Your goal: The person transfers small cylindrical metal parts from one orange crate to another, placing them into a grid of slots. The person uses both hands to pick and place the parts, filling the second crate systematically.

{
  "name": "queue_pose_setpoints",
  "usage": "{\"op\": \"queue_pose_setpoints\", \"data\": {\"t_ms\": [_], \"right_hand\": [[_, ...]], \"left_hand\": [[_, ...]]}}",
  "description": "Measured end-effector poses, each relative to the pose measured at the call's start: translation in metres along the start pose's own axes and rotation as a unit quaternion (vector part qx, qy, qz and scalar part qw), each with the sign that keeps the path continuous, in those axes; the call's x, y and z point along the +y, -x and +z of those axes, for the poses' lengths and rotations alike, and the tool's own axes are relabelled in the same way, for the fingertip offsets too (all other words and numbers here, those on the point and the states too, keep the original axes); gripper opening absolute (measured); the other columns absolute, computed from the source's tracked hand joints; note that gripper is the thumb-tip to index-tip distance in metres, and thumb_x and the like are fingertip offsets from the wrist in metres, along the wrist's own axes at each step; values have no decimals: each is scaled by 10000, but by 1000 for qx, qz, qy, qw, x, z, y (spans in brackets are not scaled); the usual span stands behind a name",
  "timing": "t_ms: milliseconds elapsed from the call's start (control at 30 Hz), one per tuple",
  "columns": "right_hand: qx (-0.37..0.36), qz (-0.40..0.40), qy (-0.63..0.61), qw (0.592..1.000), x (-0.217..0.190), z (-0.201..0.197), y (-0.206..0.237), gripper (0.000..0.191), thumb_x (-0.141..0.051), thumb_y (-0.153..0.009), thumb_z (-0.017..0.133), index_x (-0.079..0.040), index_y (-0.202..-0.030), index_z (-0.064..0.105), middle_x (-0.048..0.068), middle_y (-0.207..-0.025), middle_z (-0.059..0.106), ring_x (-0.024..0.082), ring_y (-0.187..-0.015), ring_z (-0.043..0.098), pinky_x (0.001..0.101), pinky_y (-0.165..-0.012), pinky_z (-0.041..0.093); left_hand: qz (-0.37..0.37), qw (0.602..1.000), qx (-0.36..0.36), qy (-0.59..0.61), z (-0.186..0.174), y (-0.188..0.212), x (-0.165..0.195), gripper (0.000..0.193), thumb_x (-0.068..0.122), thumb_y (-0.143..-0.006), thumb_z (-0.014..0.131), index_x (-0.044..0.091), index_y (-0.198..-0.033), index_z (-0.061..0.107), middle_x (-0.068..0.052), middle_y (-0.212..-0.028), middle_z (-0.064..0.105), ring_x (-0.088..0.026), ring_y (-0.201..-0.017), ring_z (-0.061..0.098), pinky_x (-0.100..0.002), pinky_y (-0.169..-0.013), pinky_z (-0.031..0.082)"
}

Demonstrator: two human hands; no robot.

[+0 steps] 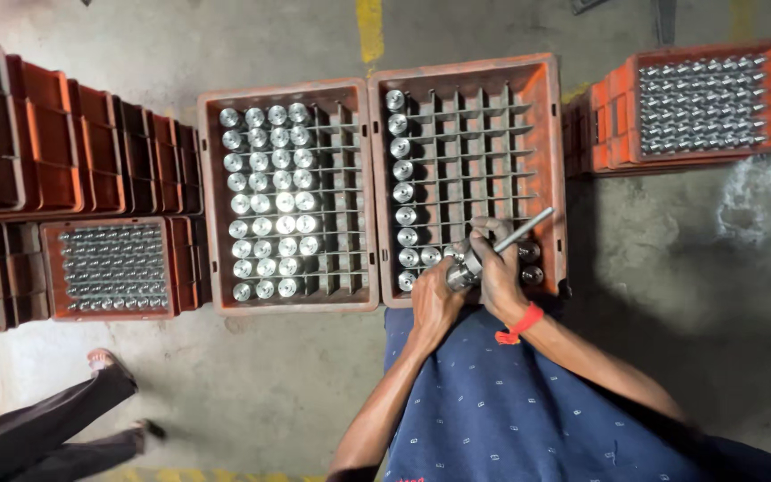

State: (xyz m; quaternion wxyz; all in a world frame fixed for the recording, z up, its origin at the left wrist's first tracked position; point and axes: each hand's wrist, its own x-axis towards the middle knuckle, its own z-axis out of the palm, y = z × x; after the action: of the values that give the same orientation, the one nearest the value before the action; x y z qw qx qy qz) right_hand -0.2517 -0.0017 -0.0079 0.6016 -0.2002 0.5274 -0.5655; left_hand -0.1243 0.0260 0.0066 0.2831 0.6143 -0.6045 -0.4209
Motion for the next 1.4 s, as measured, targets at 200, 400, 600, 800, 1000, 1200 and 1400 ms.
{"op": "queue_pose_setpoints", "data": {"t_ms": [200,400,600,800,1000,1200,1400], "right_hand": [[66,-68,-43,995,23,-9,-8,142,0,-1015,565,-58,-1144,574,48,-960,639,161,-834,655,314,-791,548],[-39,-44,13,998,18,-22,-19,106,-35,-1022,576,-44,-1126,596,51,-911,620,153,-857,668,308,-813,563],[-45,65,2,997,19,-42,-38,204,-36,-976,588,-34,-1179,603,44,-988,678,183,-870,705,317,-765,573],[68,-23,-82,994,-12,-104,-79,213,18,-985,576,-35,-1190,606,97,-960,691,246,-894,706,365,-833,599],[67,17,-116,991,-6,-131,-64,127,-23,-1061,567,-57,-1167,629,101,-930,661,239,-907,688,381,-821,569],[72,65,-119,988,3,-137,-30,166,-33,-1045,552,-66,-1197,611,100,-952,663,238,-929,678,421,-872,599],[35,69,-74,994,6,-132,-31,158,-22,-1062,557,-52,-1215,584,96,-967,657,235,-940,686,383,-854,583]], "left_hand": [[62,993,7,-100,13,8,-9,678,19,-737,805,-81,-1329,489,-340,-1152,618,-544,-1112,542,-573,-990,427],[61,997,-39,-27,13,4,-10,597,120,-887,769,-82,-1349,450,-349,-1206,586,-524,-1156,537,-567,-1029,400],[-29,985,-150,74,-7,-5,-11,546,240,-917,739,-33,-1343,534,-296,-1212,631,-444,-1163,606,-501,-999,479],[81,985,-15,-151,-23,-18,-48,576,90,-915,656,24,-1469,518,-337,-1332,570,-514,-1221,528,-535,-1035,434],[174,979,-24,-108,-18,-33,-81,519,-40,-909,591,86,-1413,587,-271,-1402,575,-508,-1263,527,-528,-1063,438],[58,979,92,-173,-68,-22,-133,648,-7,-656,760,96,-1284,636,-236,-1320,621,-469,-1230,567,-532,-1039,471],[61,898,280,-334,-135,-32,-208,750,162,-729,873,-4,-1373,526,-398,-1421,437,-581,-1308,404,-625,-1051,329]]}}
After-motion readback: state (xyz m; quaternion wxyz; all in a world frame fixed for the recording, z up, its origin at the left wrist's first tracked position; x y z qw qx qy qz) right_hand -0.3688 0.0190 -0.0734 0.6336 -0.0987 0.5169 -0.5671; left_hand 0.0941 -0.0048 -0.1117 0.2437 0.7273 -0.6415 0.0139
